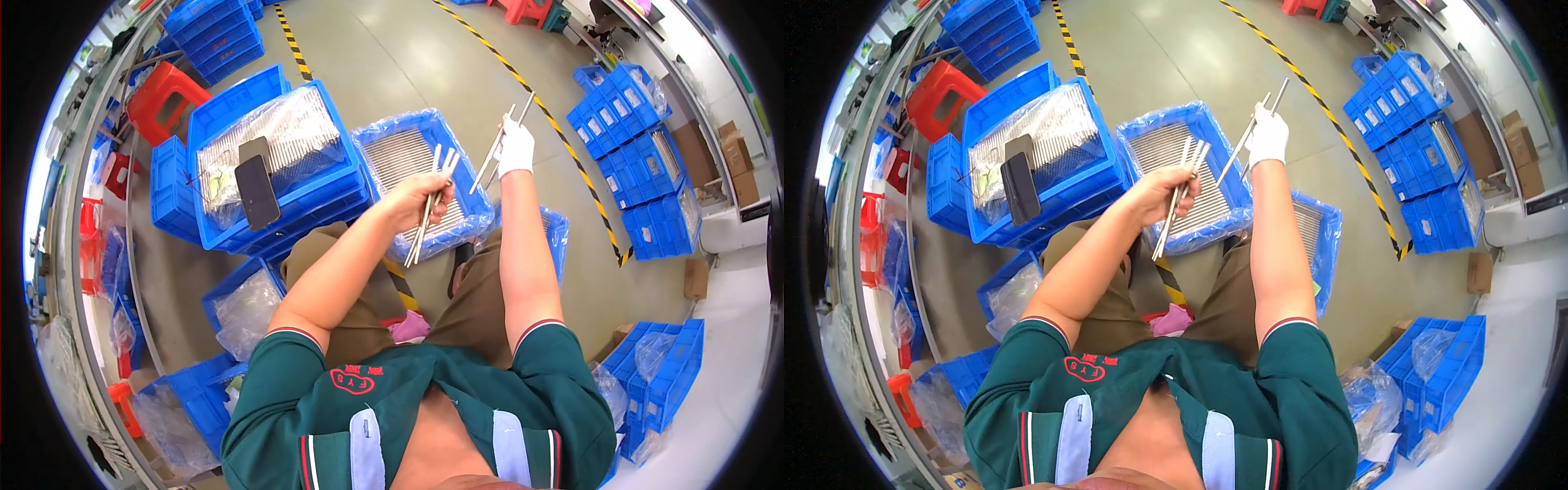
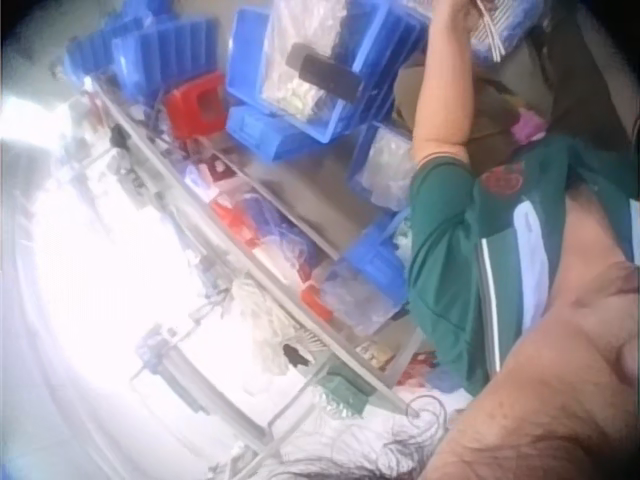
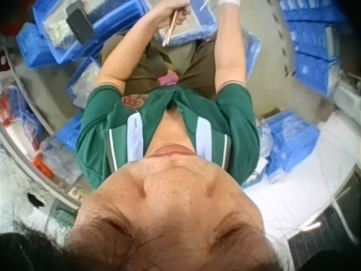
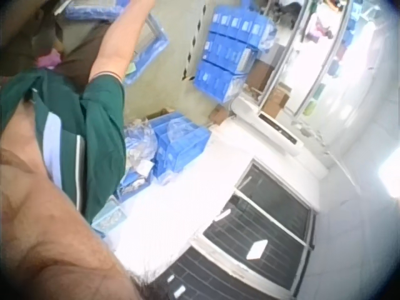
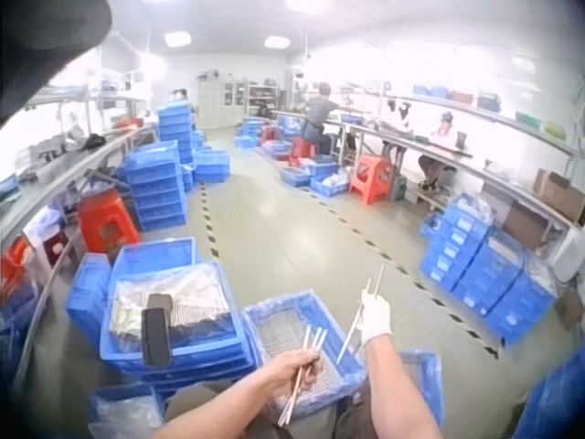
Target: The person sits in a factory setting and repeatedly picks up bundles of long, thin metal rods from a blue crate. They separate the rods, inspect them, and place them back into the crate or a neighboring container. The process is repetitive and involves handling the rods with gloved hands.
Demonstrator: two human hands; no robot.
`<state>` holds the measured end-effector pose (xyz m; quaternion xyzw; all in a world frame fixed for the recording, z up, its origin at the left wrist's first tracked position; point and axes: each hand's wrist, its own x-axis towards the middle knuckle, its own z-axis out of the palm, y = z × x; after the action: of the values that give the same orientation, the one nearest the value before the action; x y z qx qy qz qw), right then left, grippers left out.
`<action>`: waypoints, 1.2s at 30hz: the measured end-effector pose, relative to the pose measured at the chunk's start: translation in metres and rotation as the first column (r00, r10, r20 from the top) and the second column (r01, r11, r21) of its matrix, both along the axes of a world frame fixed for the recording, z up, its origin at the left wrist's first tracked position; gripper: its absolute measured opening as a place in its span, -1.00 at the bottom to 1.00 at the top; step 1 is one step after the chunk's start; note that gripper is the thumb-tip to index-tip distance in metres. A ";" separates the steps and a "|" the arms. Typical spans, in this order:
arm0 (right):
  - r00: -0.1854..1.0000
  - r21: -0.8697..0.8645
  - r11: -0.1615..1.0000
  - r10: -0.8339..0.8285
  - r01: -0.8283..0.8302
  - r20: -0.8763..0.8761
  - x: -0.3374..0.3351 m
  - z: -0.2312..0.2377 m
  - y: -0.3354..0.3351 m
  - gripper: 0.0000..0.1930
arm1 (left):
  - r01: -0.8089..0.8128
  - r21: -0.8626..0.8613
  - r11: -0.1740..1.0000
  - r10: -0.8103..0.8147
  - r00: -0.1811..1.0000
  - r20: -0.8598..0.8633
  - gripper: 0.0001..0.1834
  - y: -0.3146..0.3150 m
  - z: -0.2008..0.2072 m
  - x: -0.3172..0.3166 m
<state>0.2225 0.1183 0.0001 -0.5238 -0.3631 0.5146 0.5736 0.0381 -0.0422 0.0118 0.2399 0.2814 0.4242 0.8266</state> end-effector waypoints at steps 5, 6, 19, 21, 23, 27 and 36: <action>0.923 -0.106 0.917 0.377 -0.384 -0.076 -0.036 0.023 -0.067 -0.79 | -0.109 -0.012 0.994 0.110 0.980 0.166 -0.66 0.019 -0.004 -0.014; 0.897 -0.102 0.892 0.441 -0.441 -0.024 -0.044 0.021 -0.074 -0.79 | -0.111 -0.005 0.994 0.110 0.973 0.204 -0.66 0.019 -0.004 -0.015; 0.778 -0.262 0.770 0.621 -0.582 0.097 -0.049 0.016 -0.070 -0.81 | -0.241 -0.075 0.968 0.248 0.962 0.114 -0.71 0.020 -0.006 -0.023; 0.803 -0.240 0.767 0.585 -0.594 -0.119 -0.046 0.018 -0.068 -0.82 | -0.348 -0.040 0.937 0.350 0.934 0.067 -0.71 0.025 -0.002 -0.027; 0.717 -0.210 0.724 0.513 -0.657 -0.473 -0.042 0.026 -0.068 -0.70 | -0.452 -0.044 0.891 0.453 0.891 0.025 -0.70 0.028 0.002 -0.036; 0.546 -0.206 0.505 0.770 -0.838 -0.331 -0.039 0.035 -0.114 -0.50 | -0.625 -0.015 0.780 0.625 0.780 -0.014 -0.68 0.036 0.008 -0.063; 0.738 -0.093 0.735 0.675 -0.672 -0.007 -0.050 0.044 -0.138 -0.70 | -0.806 -0.143 0.575 0.806 0.588 -0.075 -0.64 0.040 0.008 -0.076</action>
<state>0.1728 -0.0200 0.0440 -0.3891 -0.5122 0.6957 0.3197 -0.0379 -0.0026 0.0197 0.0186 0.3935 0.7287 0.5602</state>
